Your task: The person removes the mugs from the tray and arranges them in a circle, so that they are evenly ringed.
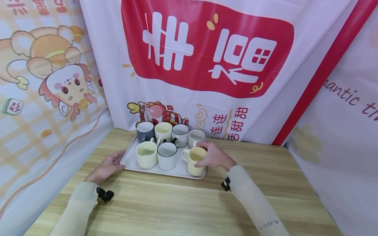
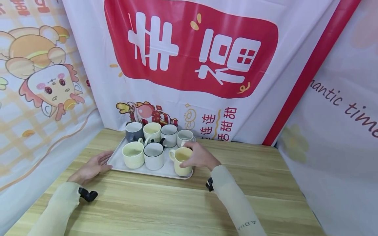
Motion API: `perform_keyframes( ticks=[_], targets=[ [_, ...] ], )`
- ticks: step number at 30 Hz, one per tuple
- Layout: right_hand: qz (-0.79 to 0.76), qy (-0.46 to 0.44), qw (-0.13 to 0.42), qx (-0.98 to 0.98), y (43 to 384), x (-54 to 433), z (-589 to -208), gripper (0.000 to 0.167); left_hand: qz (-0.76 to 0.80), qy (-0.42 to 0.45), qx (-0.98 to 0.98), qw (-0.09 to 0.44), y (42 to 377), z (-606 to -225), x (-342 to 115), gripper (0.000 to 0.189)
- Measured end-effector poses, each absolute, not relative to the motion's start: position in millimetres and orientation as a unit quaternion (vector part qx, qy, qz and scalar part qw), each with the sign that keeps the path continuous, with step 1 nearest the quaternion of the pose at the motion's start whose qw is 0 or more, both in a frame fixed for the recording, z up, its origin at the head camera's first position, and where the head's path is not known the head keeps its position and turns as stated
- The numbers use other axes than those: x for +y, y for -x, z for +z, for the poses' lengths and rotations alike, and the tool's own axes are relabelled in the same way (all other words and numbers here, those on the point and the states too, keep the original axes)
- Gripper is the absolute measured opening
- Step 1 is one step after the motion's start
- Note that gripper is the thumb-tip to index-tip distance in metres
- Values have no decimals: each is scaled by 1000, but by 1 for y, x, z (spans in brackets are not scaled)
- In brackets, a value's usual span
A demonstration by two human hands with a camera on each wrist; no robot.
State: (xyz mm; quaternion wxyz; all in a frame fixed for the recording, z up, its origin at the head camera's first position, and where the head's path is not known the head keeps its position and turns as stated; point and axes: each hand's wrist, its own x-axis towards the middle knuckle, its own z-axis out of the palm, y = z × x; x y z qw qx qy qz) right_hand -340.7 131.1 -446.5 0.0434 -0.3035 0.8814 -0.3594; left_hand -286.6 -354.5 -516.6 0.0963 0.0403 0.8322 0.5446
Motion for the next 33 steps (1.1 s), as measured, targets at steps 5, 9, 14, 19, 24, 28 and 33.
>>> perform_keyframes(
  ticks=[5,9,14,19,24,28,33],
  targets=[
    [-377,328,55,864,341,146,-437,61,549,-46,829,95,287,-517,-355,85],
    [-367,331,57,867,340,159,-427,64,547,-46,830,94,287,-518,-356,84],
    [-345,330,59,877,338,178,-417,58,547,-45,831,93,289,-520,-358,84],
    [-341,304,63,887,337,197,-415,70,551,-43,828,95,289,-520,-358,85],
    [-339,283,68,895,339,211,-418,72,553,-42,827,94,289,-520,-358,85],
    [-347,273,73,894,342,219,-423,75,554,-43,826,94,288,-519,-358,85],
    [-352,277,72,891,347,227,-431,71,557,-40,824,96,286,-517,-358,85]
  ],
)
